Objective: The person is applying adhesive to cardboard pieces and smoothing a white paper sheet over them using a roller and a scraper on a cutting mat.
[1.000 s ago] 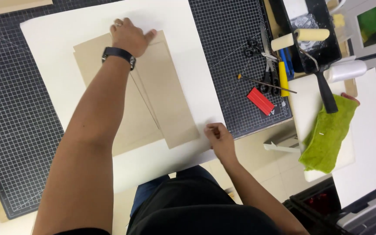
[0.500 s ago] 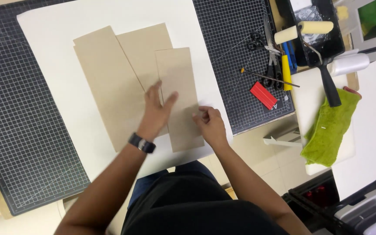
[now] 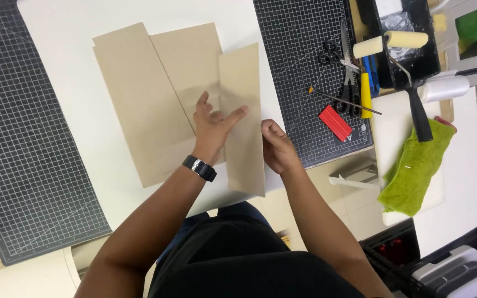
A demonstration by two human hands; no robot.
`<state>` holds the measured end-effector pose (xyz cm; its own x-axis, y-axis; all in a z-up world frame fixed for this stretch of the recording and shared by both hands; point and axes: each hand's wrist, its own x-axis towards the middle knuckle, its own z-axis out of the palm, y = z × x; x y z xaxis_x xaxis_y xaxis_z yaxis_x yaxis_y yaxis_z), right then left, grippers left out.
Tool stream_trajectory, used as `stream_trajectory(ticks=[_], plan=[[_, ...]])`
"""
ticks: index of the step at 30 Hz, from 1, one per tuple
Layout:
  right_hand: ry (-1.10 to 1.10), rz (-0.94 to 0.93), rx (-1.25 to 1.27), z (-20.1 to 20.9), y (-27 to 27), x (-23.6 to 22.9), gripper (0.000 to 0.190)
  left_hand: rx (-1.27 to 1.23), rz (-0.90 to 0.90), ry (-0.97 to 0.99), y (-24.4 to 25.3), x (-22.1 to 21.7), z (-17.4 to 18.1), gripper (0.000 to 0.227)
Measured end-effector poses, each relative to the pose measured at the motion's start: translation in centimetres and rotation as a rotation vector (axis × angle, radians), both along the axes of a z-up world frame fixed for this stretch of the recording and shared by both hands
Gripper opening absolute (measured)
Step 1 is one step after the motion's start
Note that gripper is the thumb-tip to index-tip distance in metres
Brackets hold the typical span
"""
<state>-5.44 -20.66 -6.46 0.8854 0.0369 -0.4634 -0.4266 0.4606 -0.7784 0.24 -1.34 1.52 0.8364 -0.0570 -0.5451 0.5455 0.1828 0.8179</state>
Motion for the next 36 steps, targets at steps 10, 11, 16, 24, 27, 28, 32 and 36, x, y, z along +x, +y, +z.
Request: stream_trajectory(ticks=[10,11,16,24,27,28,32,36], plan=[[-0.061,0.065,0.165,2.3,0.5,0.3,0.048,-0.024,-0.133,0.021,-2.3,0.2,1.1,0.139],[-0.071,0.078,0.139,0.2,-0.2,0.2,0.051,0.002,-0.166,0.006,-2.4,0.2,1.2,0.142],[-0.113,0.08,0.093,-2.0,-0.8,0.2,0.061,0.075,-0.245,-0.006,-2.9,1.2,0.7,0.147],[-0.152,0.081,0.004,0.7,-0.2,0.3,0.079,0.012,-0.261,0.001,-2.9,1.7,2.3,0.147],[-0.178,0.085,-0.066,2.4,-0.8,1.4,0.077,-0.035,-0.296,-0.069,-2.5,2.3,3.7,0.138],[-0.177,0.09,-0.067,3.4,-0.9,1.9,0.077,-0.036,-0.291,-0.068,-2.2,3.2,2.0,0.138],[-0.147,0.113,-0.562,8.6,0.1,3.9,0.085,0.315,-0.208,-0.475,-1.4,8.0,-5.8,0.078],[-0.284,0.04,-1.223,5.9,1.2,5.7,0.085,0.819,-0.028,-0.952,-0.5,14.2,-12.6,0.036]])
